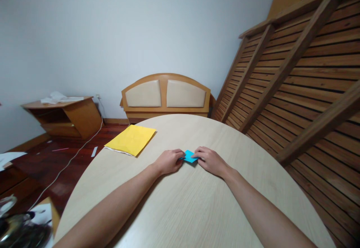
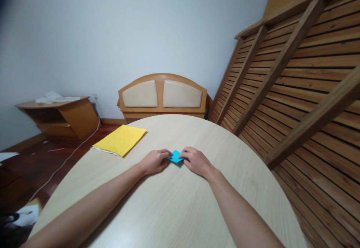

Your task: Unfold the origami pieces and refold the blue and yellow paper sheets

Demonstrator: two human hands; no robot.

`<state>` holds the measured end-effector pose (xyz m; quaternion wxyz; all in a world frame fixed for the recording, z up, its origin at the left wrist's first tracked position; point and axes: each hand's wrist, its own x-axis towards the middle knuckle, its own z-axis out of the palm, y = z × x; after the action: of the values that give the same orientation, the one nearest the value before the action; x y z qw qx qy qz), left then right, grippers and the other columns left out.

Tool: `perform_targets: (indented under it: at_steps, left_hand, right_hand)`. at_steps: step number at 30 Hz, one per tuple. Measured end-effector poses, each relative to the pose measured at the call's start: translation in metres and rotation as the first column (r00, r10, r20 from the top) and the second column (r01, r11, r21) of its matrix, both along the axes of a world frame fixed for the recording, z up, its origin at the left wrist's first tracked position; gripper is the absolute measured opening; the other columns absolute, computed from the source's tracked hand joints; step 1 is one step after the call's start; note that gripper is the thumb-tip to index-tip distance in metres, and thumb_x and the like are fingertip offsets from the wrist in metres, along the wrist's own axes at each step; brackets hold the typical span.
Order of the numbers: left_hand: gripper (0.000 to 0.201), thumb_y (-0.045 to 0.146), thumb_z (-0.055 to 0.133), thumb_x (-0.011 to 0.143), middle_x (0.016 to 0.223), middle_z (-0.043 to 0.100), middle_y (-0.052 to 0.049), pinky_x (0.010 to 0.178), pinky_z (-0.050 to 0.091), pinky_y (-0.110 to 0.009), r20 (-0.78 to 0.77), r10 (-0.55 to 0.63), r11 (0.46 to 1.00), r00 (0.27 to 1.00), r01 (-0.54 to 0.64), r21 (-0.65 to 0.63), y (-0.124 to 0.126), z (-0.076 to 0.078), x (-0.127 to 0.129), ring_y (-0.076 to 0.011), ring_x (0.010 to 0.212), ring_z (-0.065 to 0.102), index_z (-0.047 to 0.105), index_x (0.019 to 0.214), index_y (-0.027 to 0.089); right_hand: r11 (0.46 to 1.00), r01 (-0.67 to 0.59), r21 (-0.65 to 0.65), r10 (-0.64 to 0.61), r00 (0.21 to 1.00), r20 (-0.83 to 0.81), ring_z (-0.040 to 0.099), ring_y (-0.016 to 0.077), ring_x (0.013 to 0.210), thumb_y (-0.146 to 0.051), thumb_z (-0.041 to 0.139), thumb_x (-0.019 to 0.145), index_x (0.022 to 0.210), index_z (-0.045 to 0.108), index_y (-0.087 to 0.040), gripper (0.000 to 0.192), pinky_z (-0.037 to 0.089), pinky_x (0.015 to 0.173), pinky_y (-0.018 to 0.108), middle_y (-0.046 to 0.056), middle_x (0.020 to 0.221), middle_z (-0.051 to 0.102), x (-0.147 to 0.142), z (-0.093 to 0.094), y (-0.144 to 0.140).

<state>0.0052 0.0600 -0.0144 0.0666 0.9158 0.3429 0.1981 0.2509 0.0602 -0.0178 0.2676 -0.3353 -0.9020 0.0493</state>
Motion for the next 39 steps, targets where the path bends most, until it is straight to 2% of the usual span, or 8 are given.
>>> perform_targets:
  at_steps: [7, 13, 20, 24, 29, 31, 36, 39]
  left_hand:
    - [0.016, 0.028, 0.056, 0.088, 0.105, 0.070, -0.008, 0.078, 0.051, -0.029, 0.017, -0.046, 0.999, 0.999, 0.046, 0.022, -0.005, 0.007, -0.001, -0.0215, 0.090, 0.067, 0.068, 0.096, 0.023]
    - [0.014, 0.030, 0.056, 0.088, 0.100, 0.069, -0.008, 0.080, 0.051, -0.030, -0.003, -0.047, 0.999, 0.999, 0.047, 0.023, -0.006, 0.009, 0.001, -0.0221, 0.090, 0.067, 0.067, 0.094, 0.023]
    - [0.013, 0.024, 0.055, 0.087, 0.106, 0.069, -0.006, 0.092, 0.049, -0.031, 0.029, -0.081, 0.997, 0.996, 0.081, 0.005, -0.006, 0.009, 0.003, -0.0224, 0.103, 0.065, 0.064, 0.096, 0.024]
    - [0.013, 0.023, 0.056, 0.087, 0.110, 0.069, -0.006, 0.100, 0.046, -0.033, 0.074, -0.100, 0.995, 0.992, 0.101, -0.010, -0.006, 0.008, 0.002, -0.0232, 0.113, 0.061, 0.064, 0.097, 0.025]
    - [0.016, 0.028, 0.055, 0.090, 0.121, 0.066, -0.008, 0.094, 0.048, -0.034, 0.031, -0.088, 0.996, 0.996, 0.087, 0.029, -0.007, 0.011, 0.001, -0.0246, 0.109, 0.062, 0.065, 0.102, 0.024]
    - [0.018, 0.031, 0.052, 0.092, 0.117, 0.066, -0.010, 0.089, 0.049, -0.034, -0.029, -0.067, 0.995, 0.997, 0.069, 0.072, -0.008, 0.013, 0.001, -0.0246, 0.104, 0.063, 0.065, 0.101, 0.022]
    - [0.016, 0.028, 0.051, 0.092, 0.095, 0.068, -0.009, 0.076, 0.048, -0.031, -0.125, -0.073, 0.987, 0.989, 0.090, 0.132, -0.007, 0.015, 0.001, -0.0229, 0.088, 0.064, 0.065, 0.095, 0.021]
    - [0.014, 0.021, 0.051, 0.090, 0.088, 0.068, -0.008, 0.070, 0.047, -0.029, -0.147, -0.079, 0.984, 0.986, 0.100, 0.145, -0.006, 0.014, 0.001, -0.0218, 0.083, 0.064, 0.064, 0.095, 0.021]
  right_hand:
    - [0.998, -0.055, -0.026, 0.054, 0.998, -0.039, 0.062, 0.0232, 0.104, -0.007, 0.056, 0.077, 0.105, 0.073, -0.024, 0.037, 0.048, 0.094, 0.039, 0.006, 0.109, 0.070, -0.001, 0.003, -0.006]
    - [0.994, -0.004, -0.111, 0.005, 1.000, 0.006, 0.053, 0.0279, 0.126, -0.017, 0.060, 0.077, 0.134, 0.056, -0.018, 0.058, 0.041, 0.108, 0.044, 0.013, 0.133, 0.061, -0.005, 0.002, -0.010]
    - [0.984, 0.058, -0.167, -0.054, 0.998, 0.030, 0.046, 0.0304, 0.134, -0.020, 0.062, 0.078, 0.142, 0.048, -0.016, 0.066, 0.037, 0.111, 0.047, 0.018, 0.143, 0.051, -0.007, -0.007, -0.005]
    - [0.985, 0.044, -0.168, -0.045, 0.999, -0.004, 0.049, 0.0296, 0.131, -0.020, 0.062, 0.079, 0.140, 0.050, -0.018, 0.062, 0.038, 0.110, 0.048, 0.017, 0.141, 0.054, -0.005, -0.010, -0.004]
    - [0.989, 0.019, -0.149, -0.022, 1.000, -0.020, 0.049, 0.0286, 0.131, -0.020, 0.060, 0.082, 0.139, 0.052, -0.020, 0.058, 0.038, 0.110, 0.047, 0.014, 0.138, 0.056, -0.004, -0.006, -0.005]
    - [0.991, -0.004, -0.133, 0.000, 0.999, -0.033, 0.050, 0.0277, 0.128, -0.018, 0.061, 0.081, 0.134, 0.056, -0.020, 0.053, 0.040, 0.108, 0.045, 0.012, 0.133, 0.061, -0.005, -0.002, -0.006]
    - [0.995, -0.069, -0.074, 0.066, 0.997, -0.045, 0.057, 0.0249, 0.111, -0.012, 0.062, 0.078, 0.104, 0.068, -0.022, 0.028, 0.045, 0.099, 0.042, 0.008, 0.115, 0.068, -0.005, 0.007, -0.008]
    - [0.996, -0.072, -0.058, 0.071, 0.997, -0.016, 0.058, 0.0244, 0.109, -0.012, 0.061, 0.081, 0.102, 0.069, -0.022, 0.025, 0.046, 0.097, 0.041, 0.008, 0.114, 0.068, -0.004, 0.007, -0.007]
